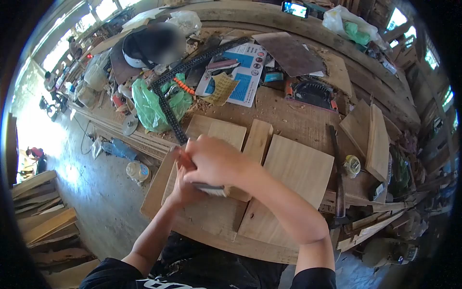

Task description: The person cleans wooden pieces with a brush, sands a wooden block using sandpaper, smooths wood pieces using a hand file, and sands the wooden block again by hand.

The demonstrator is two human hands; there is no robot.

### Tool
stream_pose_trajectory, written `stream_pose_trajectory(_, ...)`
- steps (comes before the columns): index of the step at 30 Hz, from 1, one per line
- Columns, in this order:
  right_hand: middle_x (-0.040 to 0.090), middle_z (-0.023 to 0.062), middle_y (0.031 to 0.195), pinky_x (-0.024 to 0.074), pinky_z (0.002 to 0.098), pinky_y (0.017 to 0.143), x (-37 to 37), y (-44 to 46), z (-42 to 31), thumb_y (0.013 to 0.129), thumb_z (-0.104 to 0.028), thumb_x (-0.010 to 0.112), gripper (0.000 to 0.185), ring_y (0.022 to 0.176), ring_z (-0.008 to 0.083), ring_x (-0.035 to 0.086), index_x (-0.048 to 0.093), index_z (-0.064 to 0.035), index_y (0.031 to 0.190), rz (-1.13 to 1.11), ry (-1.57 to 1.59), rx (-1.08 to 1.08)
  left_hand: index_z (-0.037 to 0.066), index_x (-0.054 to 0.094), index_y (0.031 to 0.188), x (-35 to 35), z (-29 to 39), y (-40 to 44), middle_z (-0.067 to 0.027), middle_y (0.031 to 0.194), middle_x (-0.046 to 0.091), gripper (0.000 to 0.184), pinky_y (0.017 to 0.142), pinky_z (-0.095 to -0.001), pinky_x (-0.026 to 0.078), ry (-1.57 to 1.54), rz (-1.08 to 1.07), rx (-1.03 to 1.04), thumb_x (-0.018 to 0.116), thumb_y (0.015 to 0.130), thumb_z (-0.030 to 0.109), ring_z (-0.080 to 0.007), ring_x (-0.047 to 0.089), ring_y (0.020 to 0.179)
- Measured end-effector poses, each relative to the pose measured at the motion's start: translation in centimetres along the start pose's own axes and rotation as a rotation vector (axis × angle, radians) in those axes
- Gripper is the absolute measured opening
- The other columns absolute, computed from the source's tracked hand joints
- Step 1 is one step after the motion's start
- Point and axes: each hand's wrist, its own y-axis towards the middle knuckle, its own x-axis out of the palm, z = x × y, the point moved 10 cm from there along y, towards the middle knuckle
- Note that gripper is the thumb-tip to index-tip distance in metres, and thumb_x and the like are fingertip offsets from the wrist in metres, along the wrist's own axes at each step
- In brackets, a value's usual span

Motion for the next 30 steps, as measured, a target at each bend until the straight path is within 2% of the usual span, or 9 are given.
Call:
stream_pose_trajectory(2,0.066,0.0144,0.079,0.0516,0.0467,0.076,-1.6,1.0,1.9,0.085,-0.033,0.078,0.036,0.085,0.0337,0.067,0.062,-0.0026,0.076,-0.029,0.004,0.098,0.000,-0.010,0.162,-1.5,0.9,0.0,-0.0179,0.154,0.050,0.150,0.120,-0.0547,0.018,-0.088,0.058,-0.106,0.095,0.064,0.040,-0.0364,0.045,0.144)
stream_pose_trajectory(6,0.068,0.0149,0.085,0.0543,0.0482,0.075,-5.3,2.1,3.4,0.089,-0.029,0.075,0.025,0.081,0.0364,0.069,0.069,-0.0056,0.083,0.295,-0.305,0.016,0.000,-0.014,0.162,-2.1,1.7,0.2,-0.0204,0.159,0.044,0.155,0.120,-0.0540,0.018,-0.129,0.149,-0.021,0.097,0.063,0.044,-0.0373,0.044,0.144)
stream_pose_trajectory(9,0.069,0.0146,0.088,0.0538,0.0483,0.076,-3.5,1.6,2.3,0.089,-0.032,0.075,0.027,0.080,0.0359,0.069,0.069,-0.0060,0.085,0.199,-0.283,-0.013,0.001,-0.017,0.161,-2.3,1.9,-0.1,-0.0181,0.156,0.047,0.156,0.120,-0.0541,0.018,-0.052,0.150,-0.024,0.096,0.064,0.046,-0.0367,0.045,0.144)
stream_pose_trajectory(13,0.066,0.0153,0.075,0.0524,0.0450,0.069,-1.2,0.0,-0.1,0.084,-0.036,0.080,0.037,0.072,0.0346,0.066,0.067,-0.0016,0.078,0.068,-0.004,-0.087,0.005,0.004,0.164,-2.0,1.5,-0.4,-0.0168,0.149,0.052,0.137,0.119,-0.0545,0.021,-0.093,0.102,-0.096,0.093,0.067,0.041,-0.0331,0.046,0.144)
stream_pose_trajectory(16,0.069,0.0186,0.072,0.0536,0.0409,0.070,1.0,-0.5,0.8,0.081,-0.040,0.082,0.044,0.065,0.0348,0.066,0.072,0.0026,0.082,-0.069,0.198,-0.030,0.010,0.039,0.156,-2.1,1.9,0.0,-0.0177,0.148,0.052,0.103,0.119,-0.0527,0.024,-0.078,0.130,0.044,0.090,0.069,0.033,-0.0313,0.045,0.145)
stream_pose_trajectory(19,0.069,0.0230,0.075,0.0543,0.0464,0.073,0.9,-0.8,3.8,0.080,-0.042,0.083,0.049,0.073,0.0406,0.068,0.071,0.0054,0.081,-0.024,0.287,0.033,0.011,0.040,0.156,-2.5,2.1,0.3,-0.0177,0.153,0.049,0.102,0.119,-0.0514,0.025,-0.115,0.095,-0.045,0.089,0.069,0.032,-0.0324,0.043,0.147)
stream_pose_trajectory(23,0.070,0.0185,0.069,0.0538,0.0411,0.064,-3.3,-1.7,6.8,0.086,-0.040,0.082,0.046,0.064,0.0341,0.069,0.071,0.0035,0.074,0.270,0.246,0.126,0.008,0.034,0.160,-3.2,3.2,0.1,-0.0179,0.159,0.043,0.116,0.119,-0.0533,0.025,-0.124,0.160,0.050,0.093,0.066,0.045,-0.0336,0.038,0.151)
stream_pose_trajectory(24,0.070,0.0163,0.067,0.0534,0.0397,0.061,-3.7,-1.8,7.1,0.087,-0.037,0.081,0.043,0.060,0.0320,0.068,0.071,0.0024,0.074,0.275,0.221,0.128,0.006,0.031,0.160,-3.1,3.4,0.1,-0.0192,0.160,0.040,0.124,0.119,-0.0551,0.024,-0.096,0.127,0.057,0.094,0.064,0.050,-0.0388,0.031,0.153)
stream_pose_trajectory(30,0.072,0.0158,0.077,0.0552,0.0412,0.068,-3.5,-2.2,7.4,0.083,-0.048,0.083,0.051,0.068,0.0327,0.068,0.071,0.0015,0.075,0.320,0.130,0.025,0.007,0.046,0.148,-4.0,3.2,0.8,-0.0197,0.155,0.042,0.091,0.117,-0.0581,0.026,-0.073,0.276,0.137,0.090,0.074,0.041,-0.0469,0.033,0.145)
